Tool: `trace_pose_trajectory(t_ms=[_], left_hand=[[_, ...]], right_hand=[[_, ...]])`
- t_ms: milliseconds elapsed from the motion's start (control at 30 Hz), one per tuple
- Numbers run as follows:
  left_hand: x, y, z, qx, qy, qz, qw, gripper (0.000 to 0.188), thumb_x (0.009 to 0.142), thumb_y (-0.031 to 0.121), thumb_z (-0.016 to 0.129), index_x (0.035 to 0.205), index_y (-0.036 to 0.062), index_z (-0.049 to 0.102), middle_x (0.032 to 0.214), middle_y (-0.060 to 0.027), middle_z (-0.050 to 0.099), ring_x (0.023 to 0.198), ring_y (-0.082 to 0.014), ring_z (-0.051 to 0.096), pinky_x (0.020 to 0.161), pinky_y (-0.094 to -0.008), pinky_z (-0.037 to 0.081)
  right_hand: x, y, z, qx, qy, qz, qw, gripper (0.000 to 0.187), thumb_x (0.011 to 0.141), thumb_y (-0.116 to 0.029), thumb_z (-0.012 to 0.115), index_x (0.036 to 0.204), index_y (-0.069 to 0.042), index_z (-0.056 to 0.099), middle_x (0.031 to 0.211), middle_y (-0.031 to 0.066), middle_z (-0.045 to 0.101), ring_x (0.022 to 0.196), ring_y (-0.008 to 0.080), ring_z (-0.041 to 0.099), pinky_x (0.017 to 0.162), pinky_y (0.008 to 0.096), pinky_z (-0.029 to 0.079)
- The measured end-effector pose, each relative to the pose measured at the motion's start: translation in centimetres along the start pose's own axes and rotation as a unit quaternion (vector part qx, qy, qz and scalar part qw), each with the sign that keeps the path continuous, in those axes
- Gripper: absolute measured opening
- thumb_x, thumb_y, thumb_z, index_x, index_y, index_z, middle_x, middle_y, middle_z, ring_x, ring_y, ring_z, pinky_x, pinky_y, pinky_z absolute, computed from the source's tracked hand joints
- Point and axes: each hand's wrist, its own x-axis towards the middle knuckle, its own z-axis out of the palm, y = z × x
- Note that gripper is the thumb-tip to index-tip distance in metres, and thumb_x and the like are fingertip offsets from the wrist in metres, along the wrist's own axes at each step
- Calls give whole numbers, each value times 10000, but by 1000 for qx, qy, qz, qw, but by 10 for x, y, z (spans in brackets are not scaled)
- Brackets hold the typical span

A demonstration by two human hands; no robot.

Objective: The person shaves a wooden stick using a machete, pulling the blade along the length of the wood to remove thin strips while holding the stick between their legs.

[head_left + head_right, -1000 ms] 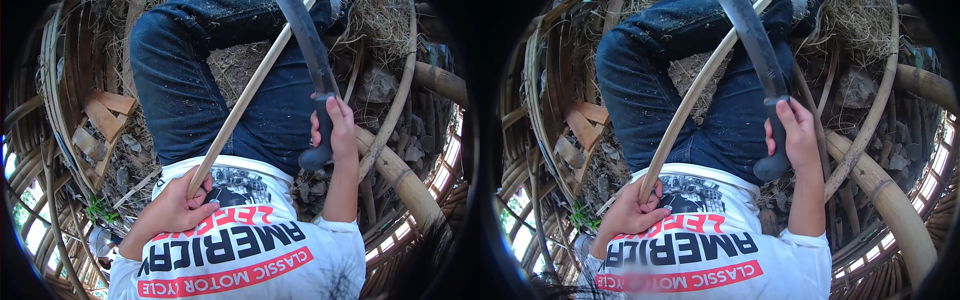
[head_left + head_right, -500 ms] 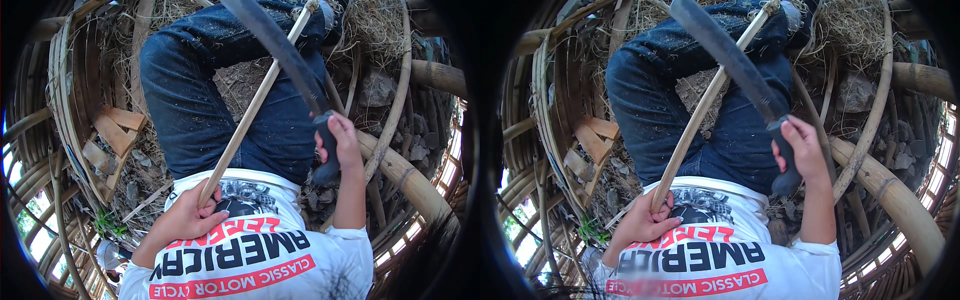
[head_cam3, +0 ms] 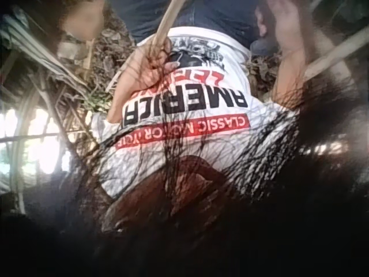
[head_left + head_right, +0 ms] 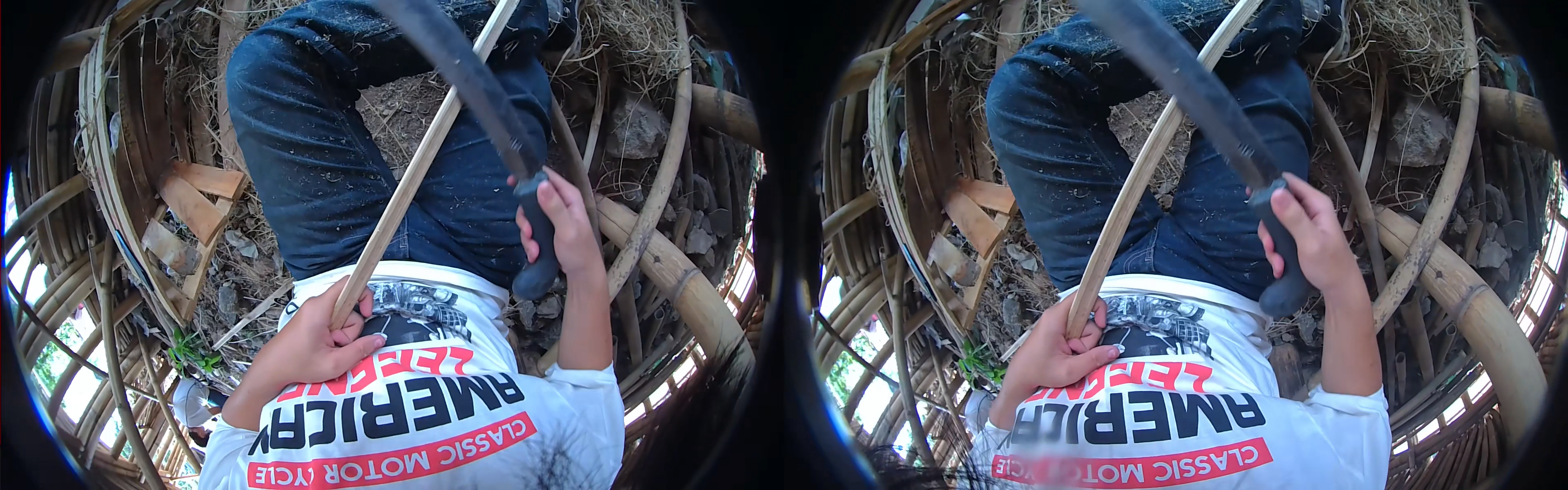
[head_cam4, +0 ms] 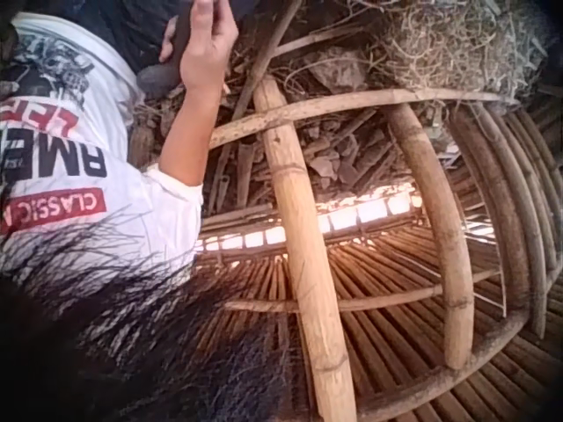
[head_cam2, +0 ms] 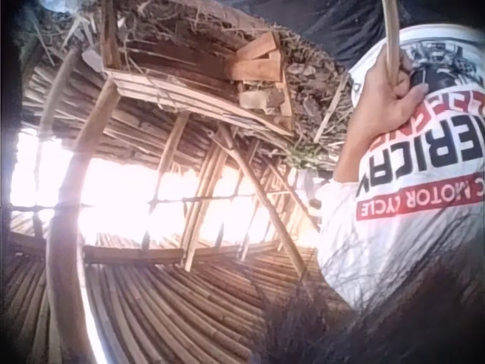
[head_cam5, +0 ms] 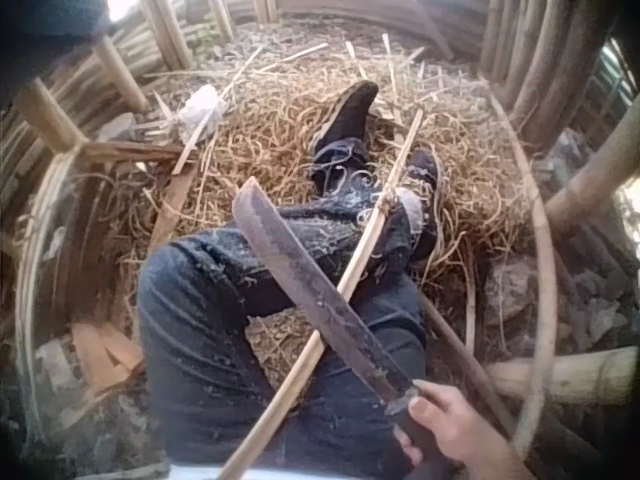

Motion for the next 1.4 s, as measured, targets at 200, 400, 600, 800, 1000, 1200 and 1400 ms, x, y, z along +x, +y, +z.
trace_pose_trajectory(t_ms=[200, 400, 600, 800, 1000, 1200, 1400], left_hand=[[2, 6, -2, 6, 0, 15, 1000, 306, 837, 57, 720, 998, 39, 461, 589, 69, 340, 531, -26, 296, 494, -213, 244], [1, 4, 0, 10, -7, 2, 1000, 302, 843, 37, 708, 1006, 38, 454, 566, 71, 329, 514, -26, 287, 488, -218, 239], [4, 0, 0, 5, 8, -3, 1000, 300, 842, 35, 710, 1009, 40, 461, 566, 80, 310, 512, -24, 274, 489, -214, 227], [4, 0, 1, 13, 6, 7, 1000, 301, 840, 45, 720, 1007, 43, 469, 583, 81, 321, 527, -22, 285, 497, -210, 232], [1, -3, 0, 18, -3, 3, 1000, 310, 837, 39, 725, 1012, 39, 468, 596, 80, 333, 538, -19, 296, 510, -200, 245], [3, -3, 1, -5, 21, -11, 1000, 312, 836, 29, 729, 1009, 37, 469, 607, 90, 329, 543, -5, 287, 507, -186, 232], [3, 1, 2, 14, 27, 32, 999, 299, 839, 11, 717, 1010, 37, 474, 612, 101, 326, 549, 5, 286, 498, -187, 220]], right_hand=[[12, -7, -3, -23, 59, -44, 997, 475, 995, -412, 505, 1194, 17, 550, 639, 60, 541, 410, 94, 486, 397, 217, 403], [9, -17, -26, -74, 72, -19, 994, 478, 1010, -399, 472, 1217, 27, 536, 639, 54, 533, 402, 72, 468, 382, 209, 397], [3, -8, -4, -28, 28, 13, 999, 406, 994, -367, 533, 1106, 21, 581, 649, 53, 561, 417, 70, 475, 390, 201, 384], [12, -17, -7, -30, 54, -39, 997, 370, 989, -329, 554, 1092, 26, 574, 647, 51, 559, 424, 68, 474, 397, 205, 378], [9, -20, -21, -80, 54, -43, 994, 363, 994, -331, 538, 1094, 16, 566, 628, 41, 545, 416, 67, 469, 385, 201, 371], [-2, -6, 1, -33, -18, 7, 999, 375, 987, -295, 558, 1166, 33, 584, 638, 40, 559, 427, 62, 478, 402, 199, 392], [10, -10, 2, -1, 76, -13, 997, 388, 987, -323, 555, 1154, 26, 584, 636, 38, 561, 423, 59, 478, 400, 196, 374]])
